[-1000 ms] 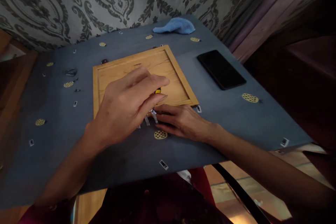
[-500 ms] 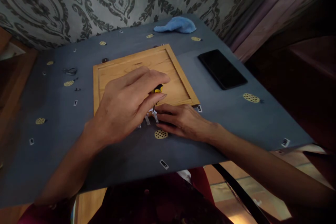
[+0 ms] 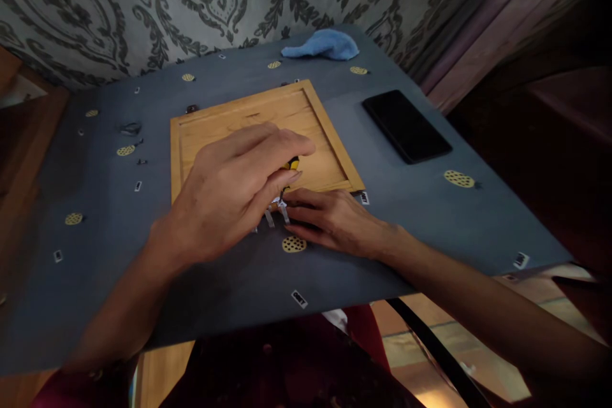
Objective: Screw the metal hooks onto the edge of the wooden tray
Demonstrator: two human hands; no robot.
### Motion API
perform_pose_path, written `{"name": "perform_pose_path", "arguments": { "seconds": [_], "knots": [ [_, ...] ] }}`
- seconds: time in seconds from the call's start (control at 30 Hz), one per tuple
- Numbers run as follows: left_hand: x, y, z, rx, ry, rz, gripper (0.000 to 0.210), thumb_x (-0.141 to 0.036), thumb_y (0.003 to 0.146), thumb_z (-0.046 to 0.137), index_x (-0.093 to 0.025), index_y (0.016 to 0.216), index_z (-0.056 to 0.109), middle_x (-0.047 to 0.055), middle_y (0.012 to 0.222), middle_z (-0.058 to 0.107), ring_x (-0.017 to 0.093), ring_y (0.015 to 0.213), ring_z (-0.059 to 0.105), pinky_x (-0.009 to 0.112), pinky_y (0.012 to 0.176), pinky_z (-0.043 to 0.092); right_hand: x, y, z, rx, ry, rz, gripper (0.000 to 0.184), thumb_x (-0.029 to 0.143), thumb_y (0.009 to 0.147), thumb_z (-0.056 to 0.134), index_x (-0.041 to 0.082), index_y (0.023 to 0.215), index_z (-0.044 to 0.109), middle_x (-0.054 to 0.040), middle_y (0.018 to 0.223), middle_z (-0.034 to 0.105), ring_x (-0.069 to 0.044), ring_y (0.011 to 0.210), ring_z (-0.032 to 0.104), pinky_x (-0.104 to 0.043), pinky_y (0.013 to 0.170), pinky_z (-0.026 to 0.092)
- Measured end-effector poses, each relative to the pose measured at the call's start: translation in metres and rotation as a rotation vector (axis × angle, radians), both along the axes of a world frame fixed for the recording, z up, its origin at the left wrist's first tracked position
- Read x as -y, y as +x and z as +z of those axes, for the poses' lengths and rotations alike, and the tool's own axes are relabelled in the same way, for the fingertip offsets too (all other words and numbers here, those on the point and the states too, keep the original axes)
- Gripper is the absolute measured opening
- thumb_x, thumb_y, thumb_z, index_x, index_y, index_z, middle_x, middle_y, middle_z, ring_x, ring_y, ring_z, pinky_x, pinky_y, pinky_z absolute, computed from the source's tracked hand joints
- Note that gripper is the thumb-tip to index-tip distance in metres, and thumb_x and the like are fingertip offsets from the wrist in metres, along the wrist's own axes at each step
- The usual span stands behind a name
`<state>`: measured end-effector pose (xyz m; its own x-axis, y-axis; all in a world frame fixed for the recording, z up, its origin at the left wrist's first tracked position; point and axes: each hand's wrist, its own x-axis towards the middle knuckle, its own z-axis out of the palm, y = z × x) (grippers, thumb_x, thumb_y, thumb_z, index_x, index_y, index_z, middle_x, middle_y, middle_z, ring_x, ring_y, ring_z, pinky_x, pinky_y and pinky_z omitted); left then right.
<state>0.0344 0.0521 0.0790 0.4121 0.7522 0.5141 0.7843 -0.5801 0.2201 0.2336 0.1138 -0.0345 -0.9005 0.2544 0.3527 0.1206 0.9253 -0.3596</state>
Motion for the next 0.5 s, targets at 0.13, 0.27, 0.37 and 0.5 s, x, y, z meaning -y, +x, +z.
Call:
{"name": "perform_pose_path", "arguments": {
  "seconds": [0.13, 0.27, 0.37, 0.5],
  "knots": [
    [-0.0004, -0.0001, 0.0005, 0.003, -0.006, -0.004, 0.021, -0.012, 0.096, 0.055, -0.017, 0.114, 0.066, 0.004, 0.105, 0.074, 0.015, 0.096, 0.070, 0.026, 0.088, 0.057, 0.0000, -0.0002, -0.0011, -0.006, 0.012, -0.005, 0.026, 0.032, 0.102, 0.050, 0.016, 0.106, 0.070, -0.0100, 0.115, 0.069, -0.020, 0.085, 0.071, -0.031, 0.061, 0.051],
    [0.0000, -0.0008, 0.0012, -0.002, -0.010, -0.011, 0.022, -0.013, 0.097, 0.054, -0.019, 0.113, 0.066, 0.003, 0.106, 0.074, 0.016, 0.097, 0.070, 0.027, 0.086, 0.058, -0.0002, -0.0004, -0.0002, 0.006, 0.012, -0.009, 0.025, 0.032, 0.102, 0.050, 0.016, 0.105, 0.070, -0.0095, 0.114, 0.070, -0.019, 0.085, 0.071, -0.031, 0.062, 0.051],
    [-0.0001, -0.0018, 0.0010, -0.008, -0.016, -0.007, 0.020, -0.015, 0.097, 0.054, -0.018, 0.113, 0.066, 0.004, 0.105, 0.074, 0.016, 0.097, 0.070, 0.028, 0.086, 0.058, -0.0001, -0.0007, 0.0013, 0.000, 0.011, -0.002, 0.026, 0.031, 0.102, 0.050, 0.015, 0.105, 0.070, -0.0101, 0.114, 0.070, -0.021, 0.087, 0.072, -0.032, 0.062, 0.052],
    [-0.0003, -0.0032, 0.0004, -0.009, -0.028, -0.015, 0.024, -0.010, 0.095, 0.054, -0.017, 0.114, 0.065, 0.004, 0.107, 0.073, 0.017, 0.100, 0.070, 0.028, 0.089, 0.058, 0.0002, -0.0008, 0.0022, 0.003, 0.002, -0.002, 0.026, 0.030, 0.102, 0.049, 0.015, 0.104, 0.071, -0.0099, 0.114, 0.070, -0.020, 0.087, 0.072, -0.032, 0.063, 0.053]
  ]
}}
